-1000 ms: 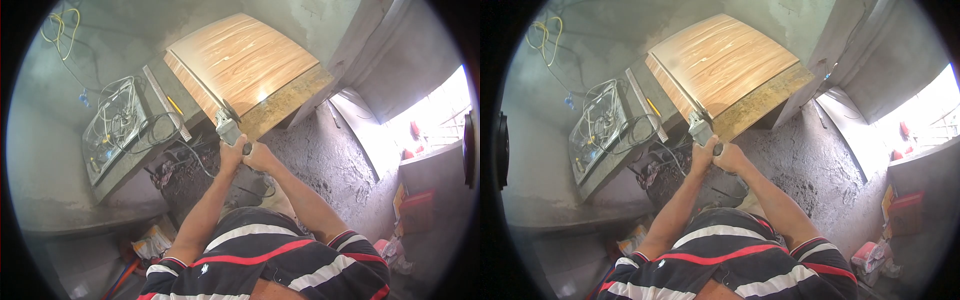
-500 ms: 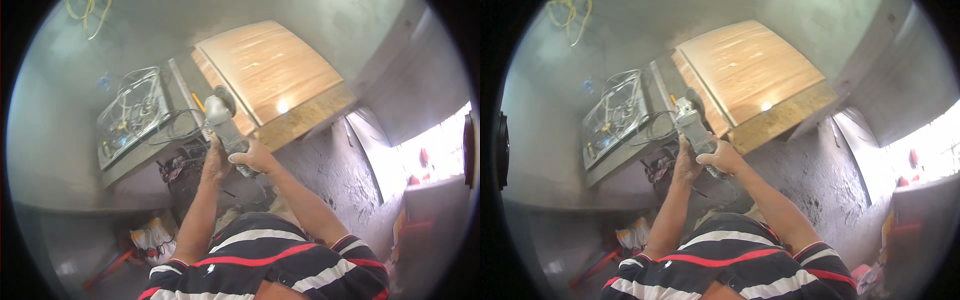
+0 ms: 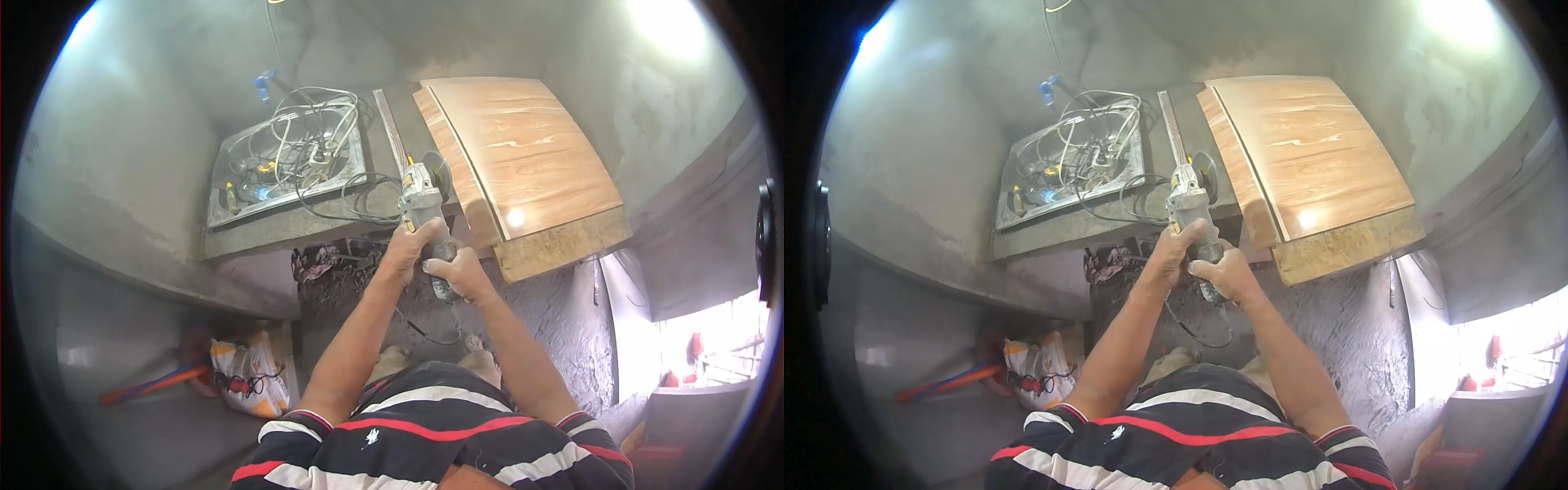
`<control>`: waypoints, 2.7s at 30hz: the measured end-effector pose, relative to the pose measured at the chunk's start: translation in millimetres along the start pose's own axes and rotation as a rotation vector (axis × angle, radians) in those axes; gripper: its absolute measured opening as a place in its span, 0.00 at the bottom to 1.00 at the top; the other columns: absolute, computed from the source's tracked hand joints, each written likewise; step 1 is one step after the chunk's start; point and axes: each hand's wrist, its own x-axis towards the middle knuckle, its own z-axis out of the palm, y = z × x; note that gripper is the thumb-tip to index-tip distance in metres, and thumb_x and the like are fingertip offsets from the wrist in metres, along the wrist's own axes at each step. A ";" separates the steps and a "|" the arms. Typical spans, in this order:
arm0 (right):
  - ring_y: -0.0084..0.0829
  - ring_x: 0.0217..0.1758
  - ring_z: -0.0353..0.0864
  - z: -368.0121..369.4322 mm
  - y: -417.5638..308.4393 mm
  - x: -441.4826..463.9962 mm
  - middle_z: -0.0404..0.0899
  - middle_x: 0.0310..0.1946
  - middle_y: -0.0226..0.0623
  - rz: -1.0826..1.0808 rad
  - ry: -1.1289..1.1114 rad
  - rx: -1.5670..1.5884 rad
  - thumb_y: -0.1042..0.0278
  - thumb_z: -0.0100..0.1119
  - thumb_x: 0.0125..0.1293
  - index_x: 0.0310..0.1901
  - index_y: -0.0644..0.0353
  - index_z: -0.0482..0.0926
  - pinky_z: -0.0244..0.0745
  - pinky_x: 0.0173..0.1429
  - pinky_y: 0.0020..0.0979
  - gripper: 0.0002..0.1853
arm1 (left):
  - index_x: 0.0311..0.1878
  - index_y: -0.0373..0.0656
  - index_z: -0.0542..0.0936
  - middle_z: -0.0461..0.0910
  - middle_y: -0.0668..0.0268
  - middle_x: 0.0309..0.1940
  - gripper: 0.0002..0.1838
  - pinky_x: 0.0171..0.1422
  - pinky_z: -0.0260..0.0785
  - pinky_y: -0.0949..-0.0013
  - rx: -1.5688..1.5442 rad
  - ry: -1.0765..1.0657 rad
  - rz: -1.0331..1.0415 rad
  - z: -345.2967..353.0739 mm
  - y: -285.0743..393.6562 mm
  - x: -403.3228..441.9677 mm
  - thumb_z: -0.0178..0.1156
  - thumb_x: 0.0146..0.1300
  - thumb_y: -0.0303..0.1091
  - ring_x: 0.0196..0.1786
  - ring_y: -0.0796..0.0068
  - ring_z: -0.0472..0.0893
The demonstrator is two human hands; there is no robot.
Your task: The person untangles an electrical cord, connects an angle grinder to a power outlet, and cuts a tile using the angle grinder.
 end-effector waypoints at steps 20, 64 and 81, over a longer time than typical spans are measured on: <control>0.29 0.47 0.84 -6.5 -50.3 36.6 0.85 0.46 0.42 -0.073 0.171 0.002 0.65 0.78 0.53 0.58 0.72 0.78 0.81 0.53 0.33 0.32 | 0.53 0.36 0.79 0.84 0.60 0.44 0.19 0.53 0.79 0.64 0.461 -0.141 -0.245 -79.1 106.0 80.8 0.70 0.68 0.39 0.44 0.70 0.85; 0.31 0.43 0.85 -54.5 -86.8 150.5 0.85 0.41 0.44 -0.029 0.458 -0.148 0.59 0.78 0.50 0.53 0.72 0.77 0.81 0.49 0.35 0.33 | 0.47 0.46 0.83 0.82 0.53 0.47 0.10 0.63 0.72 0.42 2.013 -0.404 0.457 -129.8 47.6 303.1 0.57 0.65 0.29 0.57 0.49 0.83; 0.56 0.57 0.85 -13.0 -61.8 299.3 0.84 0.51 0.67 0.119 0.341 -0.712 0.49 0.75 0.47 0.56 0.79 0.78 0.79 0.63 0.44 0.42 | 0.50 0.34 0.83 0.86 0.42 0.40 0.16 0.53 0.79 0.44 1.902 0.346 0.212 -177.3 103.2 338.0 0.60 0.67 0.37 0.45 0.38 0.87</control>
